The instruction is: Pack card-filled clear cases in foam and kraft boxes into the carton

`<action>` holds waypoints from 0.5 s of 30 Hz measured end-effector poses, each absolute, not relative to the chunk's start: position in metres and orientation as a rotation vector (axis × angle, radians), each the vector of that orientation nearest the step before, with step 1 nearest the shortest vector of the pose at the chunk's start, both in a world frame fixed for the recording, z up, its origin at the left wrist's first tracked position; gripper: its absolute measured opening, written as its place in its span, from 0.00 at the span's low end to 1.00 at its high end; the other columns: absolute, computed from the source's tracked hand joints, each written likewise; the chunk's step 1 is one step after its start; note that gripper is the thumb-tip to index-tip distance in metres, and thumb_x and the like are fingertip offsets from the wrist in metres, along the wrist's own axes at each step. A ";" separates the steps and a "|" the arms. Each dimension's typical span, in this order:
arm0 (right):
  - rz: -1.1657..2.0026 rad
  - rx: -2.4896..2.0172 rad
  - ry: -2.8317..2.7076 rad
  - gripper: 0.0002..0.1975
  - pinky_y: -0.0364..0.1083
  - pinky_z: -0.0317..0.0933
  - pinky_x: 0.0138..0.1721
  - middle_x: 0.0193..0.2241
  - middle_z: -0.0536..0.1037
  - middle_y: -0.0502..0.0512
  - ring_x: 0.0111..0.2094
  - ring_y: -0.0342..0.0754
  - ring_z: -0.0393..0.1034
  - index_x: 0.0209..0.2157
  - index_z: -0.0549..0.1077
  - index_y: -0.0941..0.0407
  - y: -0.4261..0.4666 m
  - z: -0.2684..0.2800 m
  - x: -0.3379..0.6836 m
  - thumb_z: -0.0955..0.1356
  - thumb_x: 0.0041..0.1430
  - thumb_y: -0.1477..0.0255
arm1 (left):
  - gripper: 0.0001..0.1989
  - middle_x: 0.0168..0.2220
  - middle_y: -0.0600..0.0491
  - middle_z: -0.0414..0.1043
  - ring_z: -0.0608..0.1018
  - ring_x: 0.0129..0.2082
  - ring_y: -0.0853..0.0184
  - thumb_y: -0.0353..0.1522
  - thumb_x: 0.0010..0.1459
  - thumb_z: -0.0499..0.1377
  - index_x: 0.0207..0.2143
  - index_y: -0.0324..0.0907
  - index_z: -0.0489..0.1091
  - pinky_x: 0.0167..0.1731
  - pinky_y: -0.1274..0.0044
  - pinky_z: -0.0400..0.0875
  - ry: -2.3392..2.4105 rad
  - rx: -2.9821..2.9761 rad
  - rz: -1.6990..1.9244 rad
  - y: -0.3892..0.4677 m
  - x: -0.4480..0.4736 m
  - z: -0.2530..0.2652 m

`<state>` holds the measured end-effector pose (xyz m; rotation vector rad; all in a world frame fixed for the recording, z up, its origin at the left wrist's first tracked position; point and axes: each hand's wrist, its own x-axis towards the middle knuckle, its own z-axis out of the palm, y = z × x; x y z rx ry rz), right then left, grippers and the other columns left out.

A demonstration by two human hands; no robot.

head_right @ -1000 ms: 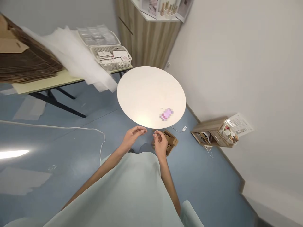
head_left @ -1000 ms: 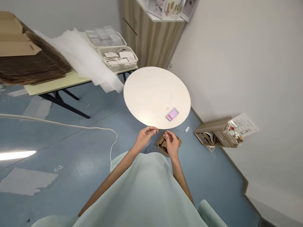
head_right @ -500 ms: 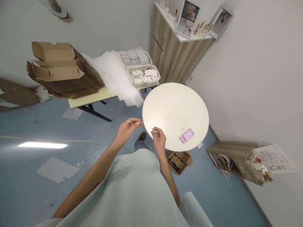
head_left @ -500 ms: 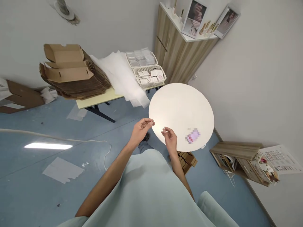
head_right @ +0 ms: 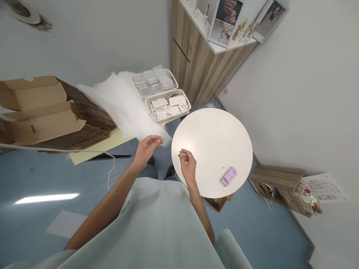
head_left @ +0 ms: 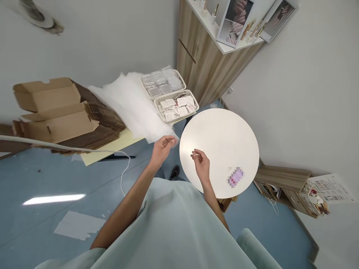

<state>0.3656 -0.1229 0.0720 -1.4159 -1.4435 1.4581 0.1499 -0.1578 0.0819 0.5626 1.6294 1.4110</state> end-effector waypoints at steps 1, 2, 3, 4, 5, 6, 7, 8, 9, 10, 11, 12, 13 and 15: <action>1.432 -1.441 -1.437 0.20 0.58 0.79 0.56 0.51 0.87 0.62 0.49 0.57 0.87 0.53 0.81 0.53 -0.119 0.074 0.361 0.72 0.71 0.53 | 0.21 0.47 0.45 0.86 0.87 0.48 0.55 0.49 0.61 0.69 0.47 0.43 0.79 0.55 0.62 0.81 1.627 0.568 1.381 -0.142 0.141 0.075; 1.403 -1.467 -1.425 0.21 0.58 0.79 0.56 0.51 0.87 0.62 0.49 0.57 0.87 0.53 0.81 0.53 -0.116 0.076 0.356 0.72 0.71 0.53 | 0.22 0.47 0.45 0.86 0.87 0.46 0.56 0.49 0.60 0.69 0.48 0.43 0.79 0.53 0.64 0.81 1.628 0.572 1.354 -0.125 0.131 0.068; 1.374 -1.494 -1.408 0.21 0.57 0.79 0.56 0.51 0.87 0.62 0.49 0.57 0.87 0.54 0.81 0.53 -0.112 0.078 0.351 0.72 0.71 0.53 | 0.22 0.46 0.46 0.85 0.87 0.43 0.57 0.48 0.60 0.69 0.48 0.42 0.79 0.50 0.65 0.82 1.636 0.578 1.332 -0.106 0.121 0.061; 1.347 -1.522 -1.386 0.21 0.57 0.79 0.56 0.51 0.87 0.62 0.49 0.57 0.87 0.54 0.81 0.54 -0.110 0.081 0.347 0.71 0.71 0.52 | 0.22 0.45 0.46 0.85 0.86 0.40 0.58 0.47 0.61 0.69 0.49 0.41 0.79 0.47 0.66 0.82 1.649 0.596 1.308 -0.088 0.112 0.054; 1.316 -1.552 -1.358 0.22 0.58 0.79 0.56 0.51 0.88 0.62 0.49 0.57 0.87 0.54 0.81 0.54 -0.108 0.084 0.341 0.71 0.71 0.52 | 0.21 0.45 0.46 0.85 0.85 0.37 0.60 0.46 0.62 0.68 0.49 0.41 0.79 0.45 0.68 0.81 1.664 0.621 1.277 -0.069 0.102 0.048; 1.286 -1.583 -1.328 0.22 0.58 0.79 0.55 0.50 0.88 0.62 0.49 0.57 0.87 0.53 0.81 0.54 -0.106 0.088 0.336 0.72 0.70 0.52 | 0.19 0.44 0.47 0.85 0.84 0.35 0.61 0.45 0.64 0.66 0.49 0.41 0.79 0.42 0.69 0.80 1.685 0.640 1.238 -0.049 0.093 0.042; 1.256 -1.615 -1.294 0.22 0.58 0.79 0.55 0.50 0.88 0.63 0.49 0.58 0.87 0.53 0.81 0.54 -0.105 0.092 0.330 0.72 0.70 0.52 | 0.18 0.43 0.47 0.84 0.84 0.34 0.61 0.43 0.65 0.65 0.49 0.41 0.79 0.41 0.69 0.79 1.715 0.650 1.199 -0.030 0.084 0.036; 1.228 -1.645 -1.260 0.23 0.58 0.79 0.55 0.50 0.88 0.63 0.49 0.58 0.87 0.53 0.81 0.54 -0.104 0.096 0.324 0.72 0.69 0.52 | 0.16 0.43 0.48 0.84 0.84 0.34 0.61 0.41 0.66 0.63 0.49 0.41 0.79 0.41 0.69 0.78 1.763 0.662 1.158 -0.011 0.076 0.031; 1.203 -1.674 -1.225 0.23 0.59 0.79 0.55 0.50 0.88 0.63 0.49 0.58 0.87 0.53 0.81 0.55 -0.104 0.100 0.318 0.73 0.69 0.51 | 0.14 0.42 0.48 0.85 0.84 0.36 0.59 0.40 0.66 0.63 0.48 0.42 0.79 0.43 0.69 0.78 1.815 0.695 1.108 0.007 0.069 0.027; 1.178 -1.701 -1.189 0.23 0.59 0.80 0.56 0.50 0.88 0.64 0.49 0.58 0.87 0.52 0.81 0.55 -0.105 0.103 0.312 0.73 0.68 0.51 | 0.13 0.41 0.48 0.85 0.84 0.39 0.58 0.39 0.66 0.63 0.48 0.42 0.80 0.45 0.69 0.77 1.865 0.733 1.057 0.025 0.063 0.022; 1.158 -1.726 -1.155 0.24 0.59 0.80 0.56 0.50 0.88 0.64 0.49 0.59 0.87 0.52 0.81 0.55 -0.106 0.106 0.305 0.73 0.68 0.51 | 0.13 0.41 0.48 0.85 0.85 0.42 0.56 0.38 0.66 0.63 0.48 0.42 0.80 0.47 0.68 0.75 1.907 0.766 1.005 0.041 0.058 0.017; 1.138 -1.750 -1.126 0.24 0.60 0.80 0.56 0.50 0.88 0.64 0.49 0.59 0.87 0.52 0.81 0.55 -0.108 0.108 0.300 0.73 0.67 0.51 | 0.12 0.40 0.47 0.85 0.85 0.44 0.54 0.37 0.67 0.63 0.49 0.42 0.80 0.48 0.68 0.75 1.929 0.793 0.960 0.057 0.054 0.011; 1.116 -1.774 -1.099 0.24 0.60 0.80 0.56 0.50 0.88 0.64 0.49 0.59 0.87 0.52 0.82 0.55 -0.110 0.110 0.294 0.74 0.67 0.50 | 0.12 0.39 0.47 0.85 0.84 0.45 0.53 0.37 0.67 0.62 0.49 0.42 0.80 0.49 0.68 0.74 1.936 0.815 0.916 0.071 0.051 0.006; 1.069 -1.820 -1.051 0.24 0.61 0.80 0.56 0.50 0.88 0.64 0.49 0.59 0.87 0.52 0.82 0.55 -0.116 0.110 0.286 0.74 0.66 0.50 | 0.11 0.38 0.45 0.85 0.84 0.46 0.51 0.35 0.68 0.61 0.48 0.42 0.80 0.49 0.67 0.73 1.929 0.836 0.815 0.096 0.048 -0.006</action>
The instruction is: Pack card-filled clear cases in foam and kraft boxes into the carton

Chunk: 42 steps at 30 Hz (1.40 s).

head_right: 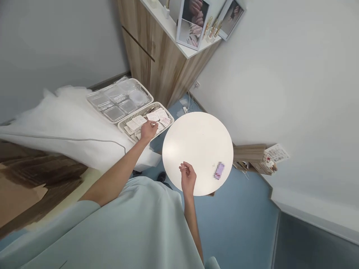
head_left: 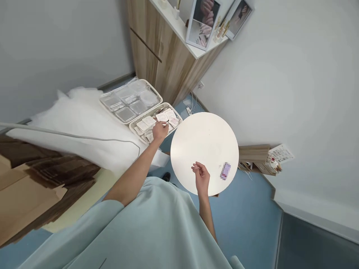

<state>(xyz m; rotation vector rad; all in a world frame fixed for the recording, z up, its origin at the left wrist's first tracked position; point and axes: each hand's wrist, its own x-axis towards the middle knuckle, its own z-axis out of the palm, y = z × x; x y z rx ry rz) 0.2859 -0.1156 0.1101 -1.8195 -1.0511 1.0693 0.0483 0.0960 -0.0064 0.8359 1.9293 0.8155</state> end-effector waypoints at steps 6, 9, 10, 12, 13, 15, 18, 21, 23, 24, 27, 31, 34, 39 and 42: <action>0.949 -1.927 -0.927 0.24 0.62 0.81 0.55 0.49 0.89 0.64 0.49 0.60 0.87 0.51 0.83 0.54 -0.137 0.106 0.274 0.74 0.66 0.49 | 0.08 0.38 0.43 0.85 0.82 0.48 0.50 0.35 0.65 0.64 0.43 0.42 0.80 0.52 0.66 0.72 1.877 0.884 0.671 0.135 0.049 -0.036; 0.905 -1.950 -0.875 0.25 0.62 0.81 0.55 0.48 0.89 0.64 0.49 0.60 0.87 0.51 0.83 0.54 -0.145 0.106 0.269 0.74 0.66 0.48 | 0.10 0.37 0.43 0.84 0.81 0.48 0.50 0.37 0.65 0.64 0.43 0.42 0.79 0.53 0.66 0.72 1.858 0.921 0.650 0.140 0.050 -0.043; 0.893 -1.952 -0.857 0.25 0.62 0.81 0.56 0.48 0.89 0.64 0.49 0.60 0.87 0.51 0.83 0.54 -0.146 0.106 0.268 0.75 0.66 0.48 | 0.10 0.37 0.43 0.84 0.81 0.47 0.50 0.38 0.66 0.63 0.43 0.41 0.79 0.53 0.65 0.72 1.855 0.937 0.639 0.141 0.051 -0.044; 0.875 -1.959 -0.831 0.25 0.62 0.81 0.56 0.48 0.89 0.64 0.49 0.60 0.87 0.51 0.83 0.54 -0.146 0.107 0.265 0.75 0.66 0.48 | 0.11 0.37 0.42 0.84 0.81 0.47 0.50 0.38 0.67 0.61 0.42 0.41 0.79 0.52 0.65 0.72 1.858 0.968 0.618 0.141 0.052 -0.044; 0.868 -1.960 -0.822 0.25 0.62 0.81 0.56 0.48 0.89 0.64 0.49 0.60 0.87 0.51 0.83 0.54 -0.146 0.107 0.264 0.75 0.66 0.48 | 0.12 0.38 0.42 0.84 0.81 0.47 0.49 0.39 0.68 0.60 0.42 0.41 0.79 0.52 0.65 0.72 1.862 0.981 0.608 0.142 0.052 -0.043; 0.864 -1.951 -0.808 0.24 0.62 0.81 0.56 0.48 0.89 0.63 0.49 0.59 0.87 0.50 0.83 0.54 -0.144 0.108 0.262 0.74 0.67 0.49 | 0.12 0.39 0.40 0.84 0.82 0.48 0.49 0.38 0.69 0.59 0.40 0.41 0.79 0.52 0.64 0.73 1.871 0.997 0.584 0.143 0.053 -0.041; 0.872 -1.918 -0.802 0.23 0.61 0.81 0.56 0.48 0.89 0.63 0.49 0.59 0.87 0.51 0.83 0.54 -0.138 0.108 0.263 0.74 0.67 0.50 | 0.11 0.42 0.38 0.84 0.83 0.48 0.47 0.36 0.69 0.59 0.38 0.41 0.79 0.53 0.62 0.74 1.889 1.005 0.558 0.145 0.053 -0.036; 0.887 -1.880 -0.832 0.23 0.61 0.81 0.56 0.48 0.89 0.63 0.48 0.59 0.87 0.50 0.83 0.55 -0.129 0.109 0.268 0.73 0.67 0.51 | 0.11 0.44 0.38 0.85 0.83 0.49 0.48 0.34 0.70 0.58 0.38 0.41 0.79 0.55 0.61 0.74 1.916 0.976 0.644 0.143 0.049 -0.028; 0.915 -1.852 -0.856 0.22 0.61 0.81 0.56 0.47 0.89 0.63 0.48 0.59 0.87 0.49 0.83 0.55 -0.122 0.110 0.273 0.74 0.67 0.52 | 0.11 0.43 0.40 0.86 0.84 0.47 0.51 0.35 0.71 0.58 0.38 0.42 0.78 0.54 0.63 0.75 1.921 0.955 0.730 0.135 0.046 -0.021; 0.936 -1.837 -0.869 0.22 0.60 0.81 0.56 0.47 0.89 0.62 0.48 0.59 0.87 0.49 0.83 0.55 -0.117 0.111 0.276 0.74 0.66 0.52 | 0.11 0.42 0.41 0.86 0.84 0.44 0.53 0.35 0.71 0.58 0.38 0.42 0.78 0.52 0.64 0.75 1.911 0.942 0.770 0.129 0.046 -0.016; 0.994 -1.792 -0.913 0.22 0.59 0.80 0.57 0.47 0.89 0.61 0.49 0.58 0.87 0.50 0.83 0.55 -0.102 0.114 0.286 0.74 0.67 0.52 | 0.11 0.37 0.45 0.84 0.79 0.32 0.61 0.38 0.69 0.60 0.36 0.42 0.77 0.39 0.70 0.74 1.782 0.864 0.887 0.100 0.055 0.006; 1.067 -1.720 -0.932 0.22 0.55 0.79 0.55 0.45 0.89 0.60 0.46 0.55 0.87 0.50 0.84 0.55 -0.079 0.115 0.304 0.75 0.66 0.53 | 0.14 0.31 0.51 0.78 0.67 0.21 0.70 0.44 0.63 0.65 0.35 0.42 0.77 0.25 0.74 0.64 1.466 0.774 1.005 0.046 0.091 0.047; 1.098 -1.668 -0.920 0.22 0.53 0.79 0.52 0.43 0.88 0.58 0.44 0.53 0.86 0.47 0.84 0.55 -0.066 0.116 0.318 0.76 0.64 0.52 | 0.19 0.30 0.53 0.74 0.63 0.20 0.73 0.49 0.59 0.69 0.33 0.43 0.76 0.22 0.75 0.59 1.321 0.769 0.988 0.007 0.125 0.077; 1.111 -1.614 -0.830 0.23 0.51 0.78 0.48 0.37 0.87 0.56 0.40 0.52 0.85 0.41 0.82 0.54 -0.068 0.120 0.341 0.77 0.61 0.48 | 0.24 0.31 0.53 0.75 0.64 0.20 0.73 0.55 0.56 0.72 0.34 0.43 0.77 0.22 0.75 0.58 1.223 0.842 0.886 -0.034 0.170 0.110; 1.120 -1.590 -0.764 0.24 0.51 0.77 0.48 0.32 0.85 0.54 0.39 0.51 0.84 0.38 0.81 0.54 -0.080 0.120 0.354 0.78 0.60 0.46 | 0.26 0.30 0.53 0.76 0.66 0.21 0.72 0.57 0.56 0.72 0.35 0.44 0.78 0.23 0.75 0.59 1.225 0.890 0.856 -0.046 0.187 0.116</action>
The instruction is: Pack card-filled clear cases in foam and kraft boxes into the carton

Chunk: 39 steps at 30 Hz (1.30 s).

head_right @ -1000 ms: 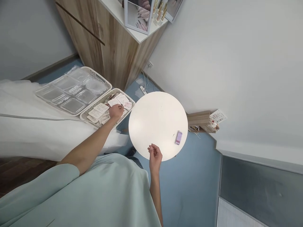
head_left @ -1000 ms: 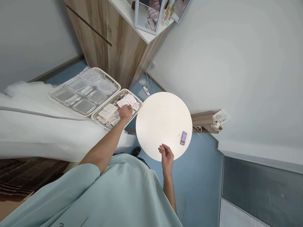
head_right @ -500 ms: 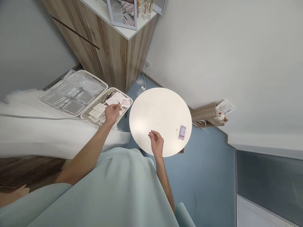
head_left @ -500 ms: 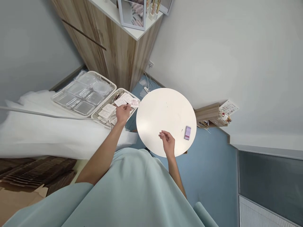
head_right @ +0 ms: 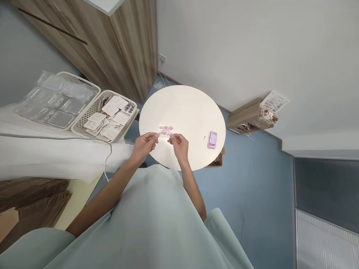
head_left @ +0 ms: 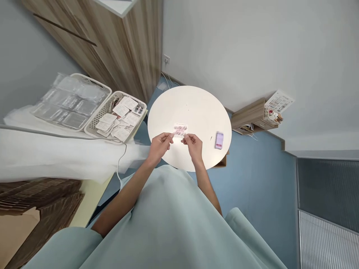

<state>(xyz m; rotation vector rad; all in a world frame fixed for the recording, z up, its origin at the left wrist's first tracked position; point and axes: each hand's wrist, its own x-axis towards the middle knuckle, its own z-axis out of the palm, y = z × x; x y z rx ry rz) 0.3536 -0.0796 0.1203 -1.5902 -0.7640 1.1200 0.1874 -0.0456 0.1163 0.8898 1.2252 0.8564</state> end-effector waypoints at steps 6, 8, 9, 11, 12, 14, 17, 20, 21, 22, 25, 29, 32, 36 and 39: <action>1.166 -1.497 -0.666 0.25 0.51 0.76 0.49 0.33 0.83 0.53 0.40 0.51 0.83 0.38 0.80 0.53 -0.105 0.119 0.375 0.78 0.60 0.46 | 0.28 0.32 0.51 0.78 0.74 0.28 0.67 0.58 0.52 0.76 0.35 0.44 0.79 0.25 0.76 0.65 1.141 0.872 0.818 -0.057 0.206 0.114; 1.205 -1.454 -0.645 0.24 0.50 0.75 0.49 0.33 0.82 0.52 0.40 0.50 0.83 0.38 0.80 0.53 -0.112 0.120 0.382 0.78 0.60 0.45 | 0.26 0.39 0.48 0.82 0.82 0.39 0.62 0.56 0.52 0.77 0.38 0.44 0.81 0.37 0.73 0.75 1.031 0.813 0.805 -0.059 0.210 0.114; 1.234 -1.426 -0.627 0.24 0.49 0.75 0.49 0.33 0.82 0.52 0.40 0.49 0.82 0.38 0.80 0.53 -0.114 0.121 0.385 0.79 0.59 0.45 | 0.26 0.44 0.47 0.84 0.84 0.45 0.59 0.54 0.53 0.78 0.41 0.44 0.83 0.45 0.70 0.78 0.946 0.770 0.791 -0.059 0.212 0.115; 1.307 -1.351 -0.579 0.24 0.48 0.75 0.47 0.33 0.81 0.51 0.38 0.48 0.81 0.38 0.80 0.52 -0.119 0.122 0.389 0.80 0.57 0.46 | 0.28 0.53 0.44 0.85 0.83 0.57 0.53 0.54 0.57 0.76 0.50 0.45 0.84 0.60 0.63 0.75 0.755 0.671 0.751 -0.058 0.217 0.117; 1.349 -1.310 -0.556 0.24 0.47 0.74 0.46 0.33 0.81 0.50 0.37 0.47 0.80 0.37 0.81 0.52 -0.120 0.122 0.391 0.80 0.57 0.47 | 0.29 0.56 0.43 0.84 0.82 0.60 0.51 0.55 0.59 0.74 0.53 0.45 0.83 0.65 0.60 0.73 0.671 0.631 0.726 -0.058 0.219 0.118; 1.425 -1.245 -0.522 0.23 0.46 0.74 0.44 0.32 0.80 0.50 0.36 0.45 0.78 0.36 0.81 0.52 -0.124 0.123 0.393 0.81 0.56 0.48 | 0.31 0.58 0.40 0.84 0.80 0.64 0.47 0.57 0.62 0.71 0.55 0.43 0.84 0.68 0.57 0.71 0.564 0.580 0.691 -0.058 0.225 0.120; 1.501 -1.206 -0.494 0.22 0.45 0.73 0.41 0.31 0.78 0.49 0.34 0.44 0.76 0.34 0.80 0.52 -0.128 0.124 0.393 0.82 0.55 0.49 | 0.32 0.59 0.39 0.84 0.80 0.65 0.44 0.58 0.63 0.70 0.54 0.41 0.84 0.65 0.56 0.73 0.524 0.562 0.680 -0.060 0.233 0.118; 1.528 -1.183 -0.468 0.24 0.45 0.72 0.40 0.30 0.78 0.48 0.34 0.44 0.76 0.34 0.80 0.53 -0.130 0.124 0.392 0.83 0.53 0.48 | 0.31 0.59 0.39 0.84 0.81 0.64 0.43 0.56 0.62 0.72 0.53 0.41 0.85 0.62 0.56 0.75 0.537 0.566 0.693 -0.062 0.236 0.115; 1.529 -1.184 -0.468 0.24 0.45 0.72 0.40 0.30 0.78 0.48 0.34 0.44 0.76 0.33 0.80 0.53 -0.131 0.123 0.391 0.83 0.52 0.48 | 0.31 0.58 0.39 0.85 0.81 0.64 0.43 0.56 0.62 0.73 0.52 0.41 0.85 0.62 0.56 0.75 0.544 0.570 0.697 -0.062 0.236 0.114; 1.522 -1.200 -0.478 0.25 0.45 0.73 0.40 0.31 0.78 0.49 0.34 0.44 0.77 0.33 0.80 0.53 -0.131 0.123 0.391 0.82 0.53 0.47 | 0.30 0.58 0.38 0.85 0.80 0.65 0.42 0.55 0.61 0.73 0.52 0.40 0.85 0.63 0.56 0.75 0.555 0.575 0.703 -0.062 0.237 0.114; 1.379 -1.372 -0.570 0.24 0.47 0.74 0.41 0.32 0.80 0.50 0.35 0.46 0.79 0.36 0.80 0.53 -0.133 0.122 0.389 0.80 0.56 0.47 | 0.29 0.56 0.38 0.85 0.79 0.67 0.42 0.55 0.60 0.74 0.50 0.40 0.85 0.67 0.56 0.72 0.617 0.609 0.743 -0.062 0.237 0.114; 0.972 -1.662 -0.786 0.19 0.49 0.74 0.44 0.38 0.83 0.52 0.36 0.47 0.78 0.43 0.81 0.51 -0.137 0.129 0.383 0.77 0.63 0.50 | 0.31 0.57 0.38 0.85 0.77 0.69 0.44 0.53 0.56 0.78 0.52 0.40 0.85 0.73 0.55 0.65 0.757 0.657 0.823 -0.060 0.236 0.111; 0.840 -1.704 -0.956 0.17 0.50 0.75 0.45 0.43 0.83 0.54 0.38 0.48 0.77 0.42 0.82 0.50 -0.141 0.140 0.375 0.76 0.64 0.51 | 0.35 0.60 0.37 0.83 0.78 0.68 0.45 0.52 0.54 0.79 0.56 0.40 0.82 0.74 0.54 0.63 0.844 0.673 0.848 -0.060 0.234 0.108; 0.864 -1.754 -0.987 0.16 0.51 0.76 0.49 0.44 0.83 0.55 0.41 0.51 0.77 0.39 0.83 0.48 -0.142 0.146 0.360 0.77 0.64 0.51 | 0.38 0.63 0.36 0.81 0.78 0.69 0.46 0.51 0.54 0.79 0.60 0.39 0.79 0.73 0.55 0.65 0.899 0.720 0.864 -0.063 0.233 0.111; 0.893 -1.793 -0.955 0.15 0.51 0.76 0.50 0.44 0.83 0.56 0.44 0.52 0.78 0.37 0.83 0.48 -0.141 0.146 0.351 0.76 0.65 0.51 | 0.38 0.65 0.35 0.79 0.76 0.70 0.45 0.51 0.54 0.79 0.60 0.40 0.79 0.72 0.55 0.67 0.924 0.766 0.858 -0.066 0.232 0.116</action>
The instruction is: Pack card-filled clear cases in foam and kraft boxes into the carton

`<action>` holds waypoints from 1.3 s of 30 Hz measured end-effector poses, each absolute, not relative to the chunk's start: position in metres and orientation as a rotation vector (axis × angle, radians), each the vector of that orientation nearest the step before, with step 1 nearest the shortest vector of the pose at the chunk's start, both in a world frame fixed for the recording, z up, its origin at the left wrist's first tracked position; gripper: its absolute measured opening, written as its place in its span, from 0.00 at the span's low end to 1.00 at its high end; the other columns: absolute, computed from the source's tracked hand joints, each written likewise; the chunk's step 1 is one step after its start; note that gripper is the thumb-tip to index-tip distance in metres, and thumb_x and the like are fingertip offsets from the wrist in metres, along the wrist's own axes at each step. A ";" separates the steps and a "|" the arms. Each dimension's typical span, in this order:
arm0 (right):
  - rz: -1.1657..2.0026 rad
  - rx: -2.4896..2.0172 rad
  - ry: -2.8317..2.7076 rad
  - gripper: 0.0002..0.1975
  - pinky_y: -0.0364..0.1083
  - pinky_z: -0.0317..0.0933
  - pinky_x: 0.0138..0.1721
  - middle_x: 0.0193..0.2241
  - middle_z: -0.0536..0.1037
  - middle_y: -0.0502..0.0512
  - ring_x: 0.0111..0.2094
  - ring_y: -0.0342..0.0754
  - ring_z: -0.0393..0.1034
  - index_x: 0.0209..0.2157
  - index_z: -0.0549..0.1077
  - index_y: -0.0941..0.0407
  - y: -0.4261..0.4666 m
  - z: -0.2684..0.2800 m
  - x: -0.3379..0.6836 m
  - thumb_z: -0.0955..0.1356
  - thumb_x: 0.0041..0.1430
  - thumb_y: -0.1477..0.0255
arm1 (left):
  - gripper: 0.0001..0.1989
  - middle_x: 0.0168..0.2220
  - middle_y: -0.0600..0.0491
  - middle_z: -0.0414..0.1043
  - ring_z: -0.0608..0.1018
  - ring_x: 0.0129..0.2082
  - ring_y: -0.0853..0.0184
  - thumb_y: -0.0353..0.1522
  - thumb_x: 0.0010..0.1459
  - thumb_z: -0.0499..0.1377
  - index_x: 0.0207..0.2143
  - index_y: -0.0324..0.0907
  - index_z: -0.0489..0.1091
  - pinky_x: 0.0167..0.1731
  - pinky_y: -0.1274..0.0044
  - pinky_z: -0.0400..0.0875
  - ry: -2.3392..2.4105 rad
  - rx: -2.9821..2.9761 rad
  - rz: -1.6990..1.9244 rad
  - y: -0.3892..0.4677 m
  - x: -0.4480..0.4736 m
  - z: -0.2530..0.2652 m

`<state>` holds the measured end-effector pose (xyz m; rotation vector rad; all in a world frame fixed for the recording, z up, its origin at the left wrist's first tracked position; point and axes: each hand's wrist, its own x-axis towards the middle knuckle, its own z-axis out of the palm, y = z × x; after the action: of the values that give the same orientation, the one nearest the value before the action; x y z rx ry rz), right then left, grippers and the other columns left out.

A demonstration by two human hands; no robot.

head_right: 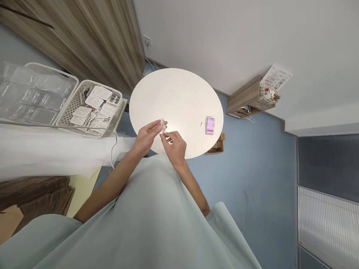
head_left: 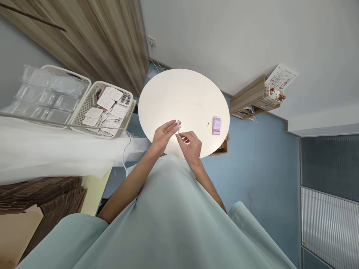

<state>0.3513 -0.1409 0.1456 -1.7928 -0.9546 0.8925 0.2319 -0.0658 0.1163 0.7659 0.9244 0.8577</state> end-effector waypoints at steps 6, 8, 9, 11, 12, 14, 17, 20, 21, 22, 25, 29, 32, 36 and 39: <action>0.773 -1.799 -0.834 0.15 0.50 0.74 0.44 0.39 0.83 0.54 0.40 0.51 0.78 0.35 0.82 0.49 -0.136 0.144 0.355 0.76 0.64 0.52 | 0.38 0.58 0.38 0.83 0.81 0.64 0.46 0.52 0.54 0.78 0.59 0.40 0.79 0.68 0.57 0.72 1.019 0.803 0.910 -0.065 0.221 0.114; 0.851 -1.765 -0.748 0.15 0.50 0.73 0.41 0.36 0.83 0.53 0.35 0.49 0.78 0.35 0.81 0.50 -0.134 0.143 0.362 0.77 0.62 0.53 | 0.37 0.51 0.41 0.86 0.84 0.58 0.49 0.51 0.54 0.78 0.59 0.40 0.79 0.64 0.58 0.75 1.073 0.795 0.938 -0.063 0.215 0.112; 0.916 -1.741 -0.706 0.15 0.49 0.72 0.39 0.35 0.82 0.52 0.34 0.49 0.78 0.34 0.81 0.51 -0.133 0.142 0.365 0.77 0.61 0.54 | 0.36 0.48 0.43 0.86 0.85 0.55 0.50 0.51 0.54 0.77 0.58 0.41 0.80 0.62 0.58 0.76 1.091 0.793 0.944 -0.063 0.213 0.111; 1.028 -1.694 -0.641 0.16 0.49 0.71 0.37 0.32 0.82 0.51 0.31 0.48 0.78 0.33 0.81 0.52 -0.131 0.141 0.370 0.78 0.58 0.54 | 0.33 0.43 0.46 0.86 0.85 0.51 0.53 0.49 0.54 0.77 0.57 0.41 0.80 0.60 0.59 0.77 1.100 0.793 0.944 -0.063 0.209 0.109; 1.059 -1.678 -0.622 0.16 0.48 0.70 0.36 0.31 0.82 0.51 0.31 0.48 0.78 0.33 0.81 0.52 -0.130 0.140 0.371 0.79 0.57 0.54 | 0.32 0.41 0.47 0.85 0.85 0.50 0.54 0.48 0.55 0.77 0.57 0.42 0.81 0.59 0.60 0.78 1.094 0.790 0.943 -0.063 0.207 0.109; 1.085 -1.666 -0.601 0.16 0.48 0.69 0.36 0.31 0.82 0.50 0.31 0.47 0.78 0.33 0.81 0.53 -0.130 0.139 0.371 0.79 0.57 0.54 | 0.31 0.40 0.47 0.85 0.85 0.49 0.55 0.47 0.55 0.77 0.56 0.42 0.81 0.59 0.60 0.77 1.077 0.777 0.943 -0.063 0.206 0.108; 1.109 -1.660 -0.594 0.18 0.48 0.69 0.37 0.33 0.82 0.51 0.32 0.47 0.78 0.33 0.81 0.53 -0.130 0.137 0.371 0.79 0.57 0.53 | 0.31 0.43 0.46 0.85 0.85 0.51 0.54 0.47 0.54 0.78 0.56 0.42 0.80 0.60 0.60 0.77 1.041 0.737 0.925 -0.062 0.204 0.107; 1.187 -1.611 -0.591 0.19 0.47 0.69 0.38 0.33 0.82 0.51 0.33 0.47 0.78 0.33 0.81 0.53 -0.130 0.134 0.374 0.80 0.56 0.51 | 0.33 0.48 0.45 0.86 0.85 0.54 0.53 0.48 0.54 0.78 0.57 0.43 0.79 0.61 0.59 0.76 0.943 0.664 0.869 -0.059 0.202 0.106; 1.234 -1.580 -0.585 0.20 0.47 0.69 0.38 0.32 0.82 0.51 0.33 0.47 0.78 0.33 0.81 0.53 -0.129 0.133 0.376 0.80 0.55 0.50 | 0.34 0.50 0.45 0.86 0.84 0.56 0.53 0.48 0.53 0.79 0.58 0.44 0.79 0.62 0.59 0.75 0.893 0.636 0.846 -0.059 0.201 0.106; 1.287 -1.544 -0.576 0.20 0.46 0.69 0.38 0.32 0.81 0.51 0.33 0.46 0.77 0.32 0.81 0.53 -0.129 0.132 0.377 0.80 0.55 0.50 | 0.34 0.52 0.44 0.85 0.84 0.58 0.52 0.49 0.53 0.79 0.58 0.45 0.79 0.63 0.59 0.75 0.837 0.613 0.819 -0.058 0.200 0.107; 1.448 -1.449 -0.539 0.22 0.45 0.69 0.36 0.31 0.80 0.50 0.32 0.44 0.75 0.31 0.81 0.53 -0.129 0.129 0.378 0.81 0.52 0.49 | 0.33 0.58 0.43 0.84 0.81 0.64 0.49 0.51 0.54 0.79 0.56 0.46 0.81 0.66 0.58 0.73 0.676 0.593 0.733 -0.060 0.198 0.111; 1.555 -1.381 -0.499 0.23 0.44 0.68 0.35 0.31 0.79 0.49 0.31 0.43 0.74 0.29 0.81 0.53 -0.129 0.121 0.373 0.83 0.49 0.48 | 0.34 0.59 0.39 0.83 0.78 0.67 0.44 0.54 0.54 0.78 0.55 0.43 0.83 0.68 0.56 0.71 0.600 0.606 0.680 -0.065 0.199 0.115; 1.526 -1.430 -0.525 0.23 0.45 0.69 0.37 0.32 0.80 0.50 0.32 0.44 0.76 0.31 0.82 0.53 -0.131 0.118 0.368 0.82 0.51 0.48 | 0.36 0.58 0.37 0.84 0.80 0.66 0.43 0.54 0.53 0.79 0.57 0.41 0.82 0.69 0.54 0.71 0.664 0.617 0.703 -0.068 0.201 0.115; 1.262 -1.627 -0.633 0.20 0.48 0.72 0.43 0.37 0.85 0.52 0.35 0.47 0.79 0.37 0.85 0.52 -0.134 0.124 0.362 0.80 0.56 0.51 | 0.38 0.58 0.37 0.84 0.82 0.64 0.44 0.51 0.53 0.80 0.60 0.41 0.80 0.70 0.53 0.69 0.827 0.634 0.777 -0.069 0.202 0.114; 1.167 -1.627 -0.749 0.17 0.51 0.73 0.47 0.40 0.86 0.53 0.37 0.49 0.79 0.38 0.85 0.51 -0.138 0.135 0.355 0.80 0.58 0.52 | 0.39 0.60 0.36 0.83 0.82 0.63 0.44 0.50 0.51 0.81 0.60 0.41 0.79 0.71 0.53 0.68 0.925 0.667 0.815 -0.071 0.203 0.114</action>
<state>0.3550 -0.1382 0.1346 -1.6272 -0.7494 1.1674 0.2032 -0.0710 0.1139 0.6674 0.9253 0.8153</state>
